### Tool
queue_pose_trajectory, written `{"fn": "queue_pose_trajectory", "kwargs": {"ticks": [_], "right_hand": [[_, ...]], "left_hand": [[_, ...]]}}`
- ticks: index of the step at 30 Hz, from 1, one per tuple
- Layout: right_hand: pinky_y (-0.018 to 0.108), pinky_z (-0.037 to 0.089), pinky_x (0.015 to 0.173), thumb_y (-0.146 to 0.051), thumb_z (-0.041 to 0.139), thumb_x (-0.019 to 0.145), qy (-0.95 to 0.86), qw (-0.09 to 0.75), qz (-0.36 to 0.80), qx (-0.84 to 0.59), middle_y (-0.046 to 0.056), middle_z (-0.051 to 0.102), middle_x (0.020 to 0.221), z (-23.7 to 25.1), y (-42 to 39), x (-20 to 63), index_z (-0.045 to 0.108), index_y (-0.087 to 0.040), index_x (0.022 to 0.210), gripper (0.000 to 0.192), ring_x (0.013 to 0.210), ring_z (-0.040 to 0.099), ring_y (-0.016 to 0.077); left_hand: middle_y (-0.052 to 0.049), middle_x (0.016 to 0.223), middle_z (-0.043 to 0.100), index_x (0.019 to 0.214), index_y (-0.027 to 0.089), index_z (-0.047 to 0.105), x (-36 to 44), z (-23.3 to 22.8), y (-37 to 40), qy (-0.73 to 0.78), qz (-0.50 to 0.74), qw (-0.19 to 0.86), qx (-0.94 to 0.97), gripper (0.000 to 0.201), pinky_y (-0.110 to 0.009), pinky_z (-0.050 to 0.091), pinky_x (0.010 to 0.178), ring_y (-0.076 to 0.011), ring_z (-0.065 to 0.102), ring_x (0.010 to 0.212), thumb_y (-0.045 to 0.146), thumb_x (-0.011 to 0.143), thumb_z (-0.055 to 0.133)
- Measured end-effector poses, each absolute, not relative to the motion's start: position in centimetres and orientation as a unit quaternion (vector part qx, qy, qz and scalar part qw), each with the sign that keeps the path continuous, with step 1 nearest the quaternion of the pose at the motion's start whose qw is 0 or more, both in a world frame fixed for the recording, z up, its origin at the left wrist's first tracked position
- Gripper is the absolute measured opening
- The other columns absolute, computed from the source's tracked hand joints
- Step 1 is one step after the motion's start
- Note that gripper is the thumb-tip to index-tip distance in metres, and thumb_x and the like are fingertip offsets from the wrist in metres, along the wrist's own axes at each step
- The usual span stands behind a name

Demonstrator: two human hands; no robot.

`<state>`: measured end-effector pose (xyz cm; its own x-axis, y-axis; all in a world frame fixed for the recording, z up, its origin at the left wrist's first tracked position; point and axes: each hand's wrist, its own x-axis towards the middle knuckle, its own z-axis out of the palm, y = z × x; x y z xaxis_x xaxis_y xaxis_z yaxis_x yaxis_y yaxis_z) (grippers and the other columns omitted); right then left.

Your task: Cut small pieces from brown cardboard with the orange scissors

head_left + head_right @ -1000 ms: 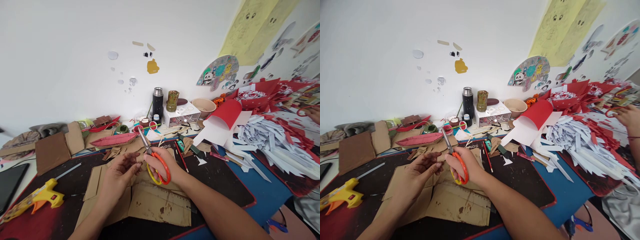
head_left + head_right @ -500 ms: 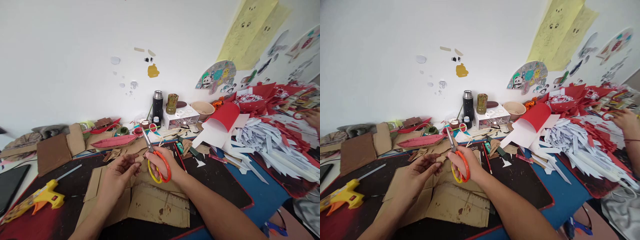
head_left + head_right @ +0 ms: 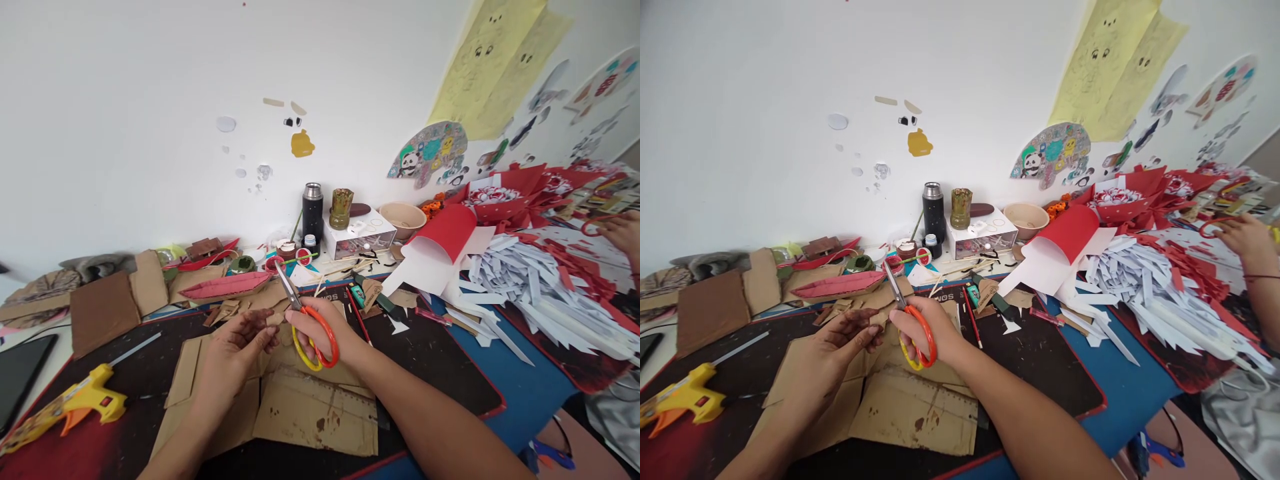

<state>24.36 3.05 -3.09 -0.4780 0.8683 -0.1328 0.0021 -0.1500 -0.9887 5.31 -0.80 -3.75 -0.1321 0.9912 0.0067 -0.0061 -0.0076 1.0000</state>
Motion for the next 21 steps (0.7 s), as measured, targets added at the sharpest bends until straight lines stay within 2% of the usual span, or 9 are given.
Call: {"fn": "queue_pose_trajectory", "kwargs": {"ticks": [5, 21], "right_hand": [[0.02, 0.039, 0.032, -0.059, 0.076, 0.092, -0.566, 0.32, 0.659, -0.378, -0.009, 0.055, 0.055, -3.28, 3.04, 24.38, 0.054, -0.023, 0.083, 0.043, 0.036, 0.051, 0.011], [0.019, 0.039, 0.033, -0.057, 0.077, 0.092, -0.557, 0.322, 0.67, -0.371, -0.009, 0.056, 0.053, -3.25, 2.86, 24.28, 0.055, -0.023, 0.083, 0.041, 0.036, 0.052, 0.0115]], "left_hand": [[-0.003, 0.08, 0.081, 0.09, 0.022, 0.077, 5.57, -3.59, -1.05, 0.533, 0.531, 0.463, 0.468, 0.035, -0.032, 0.063, 0.06, -0.0201, 0.073, 0.063, 0.042, 0.067, 0.095], [-0.002, 0.08, 0.08, 0.093, 0.023, 0.077, 5.55, -3.94, -1.13, 0.527, 0.534, 0.445, 0.489, 0.033, -0.029, 0.063, 0.06, -0.0183, 0.073, 0.062, 0.041, 0.071, 0.093]]}}
